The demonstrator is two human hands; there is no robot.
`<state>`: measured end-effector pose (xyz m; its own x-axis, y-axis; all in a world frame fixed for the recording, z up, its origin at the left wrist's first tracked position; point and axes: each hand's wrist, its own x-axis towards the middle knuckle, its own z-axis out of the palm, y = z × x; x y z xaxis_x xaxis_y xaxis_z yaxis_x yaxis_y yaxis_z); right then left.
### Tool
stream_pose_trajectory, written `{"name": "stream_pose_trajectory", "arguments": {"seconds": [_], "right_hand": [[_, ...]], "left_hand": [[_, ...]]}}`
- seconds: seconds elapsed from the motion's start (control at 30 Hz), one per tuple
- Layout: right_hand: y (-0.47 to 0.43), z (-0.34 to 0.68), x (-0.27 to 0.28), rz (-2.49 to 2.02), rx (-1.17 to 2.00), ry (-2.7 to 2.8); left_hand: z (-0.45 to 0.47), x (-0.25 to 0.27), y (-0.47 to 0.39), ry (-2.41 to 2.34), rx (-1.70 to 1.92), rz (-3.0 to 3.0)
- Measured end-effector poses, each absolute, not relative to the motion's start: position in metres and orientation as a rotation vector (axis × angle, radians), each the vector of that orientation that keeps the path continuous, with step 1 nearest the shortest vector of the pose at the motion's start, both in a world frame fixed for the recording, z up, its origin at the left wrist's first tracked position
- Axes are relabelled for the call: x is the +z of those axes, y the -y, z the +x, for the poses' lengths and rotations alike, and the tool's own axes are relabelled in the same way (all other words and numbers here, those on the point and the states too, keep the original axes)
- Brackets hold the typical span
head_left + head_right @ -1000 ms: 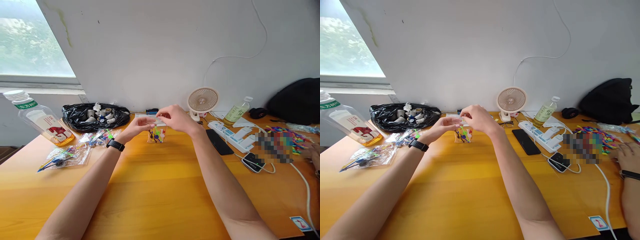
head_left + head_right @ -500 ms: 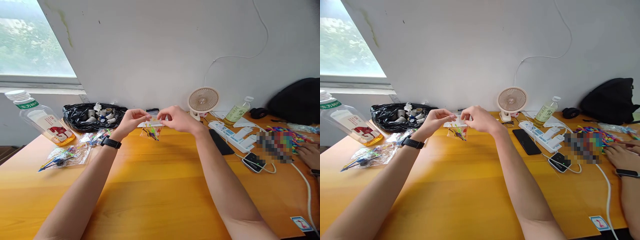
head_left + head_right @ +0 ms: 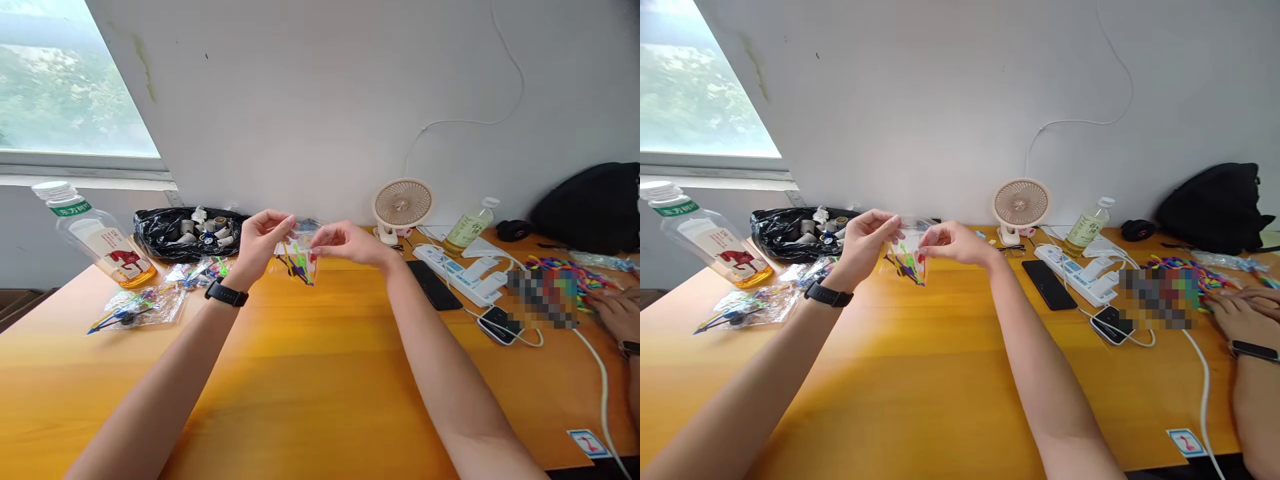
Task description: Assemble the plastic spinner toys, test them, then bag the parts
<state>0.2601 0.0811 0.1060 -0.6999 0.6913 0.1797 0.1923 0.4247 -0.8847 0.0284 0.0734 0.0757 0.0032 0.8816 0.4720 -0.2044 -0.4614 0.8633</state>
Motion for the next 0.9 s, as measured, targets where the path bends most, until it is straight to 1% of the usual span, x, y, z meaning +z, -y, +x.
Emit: {"name": "stream_pose_trajectory", "arguments": {"seconds": [0.07, 0.13, 0.3, 0.37, 0.47, 0.67, 0.9], "right_hand": [[-0.068, 0.259, 0.097, -0.704, 1.329, 2.094], [-0.051, 0.261, 0.079, -0.722, 1.449, 2.038], [-0.008, 0.270, 0.012, -0.893, 1.633, 1.944], [0.001, 0.269, -0.008, -0.983, 1.583, 1.779], [0.004, 0.267, -0.023, -1.019, 1.493, 1.594], [-0.001, 0.270, -0.027, -1.017, 1.503, 1.539], [0.004, 0.263, -0.028, -0.964, 1.331, 1.496]], "left_hand": [[0.026, 0.069, -0.057, -0.770, 1.574, 1.351], [0.023, 0.055, -0.038, -0.804, 1.467, 1.331], [0.021, 0.009, -0.001, -0.859, 1.132, 1.323], [0.024, -0.004, 0.006, -0.901, 1.097, 1.302], [0.028, -0.012, 0.009, -0.914, 1.105, 1.312], [0.029, -0.012, 0.007, -0.918, 1.139, 1.333], [0.028, -0.016, 0.007, -0.822, 0.987, 1.286]]}}
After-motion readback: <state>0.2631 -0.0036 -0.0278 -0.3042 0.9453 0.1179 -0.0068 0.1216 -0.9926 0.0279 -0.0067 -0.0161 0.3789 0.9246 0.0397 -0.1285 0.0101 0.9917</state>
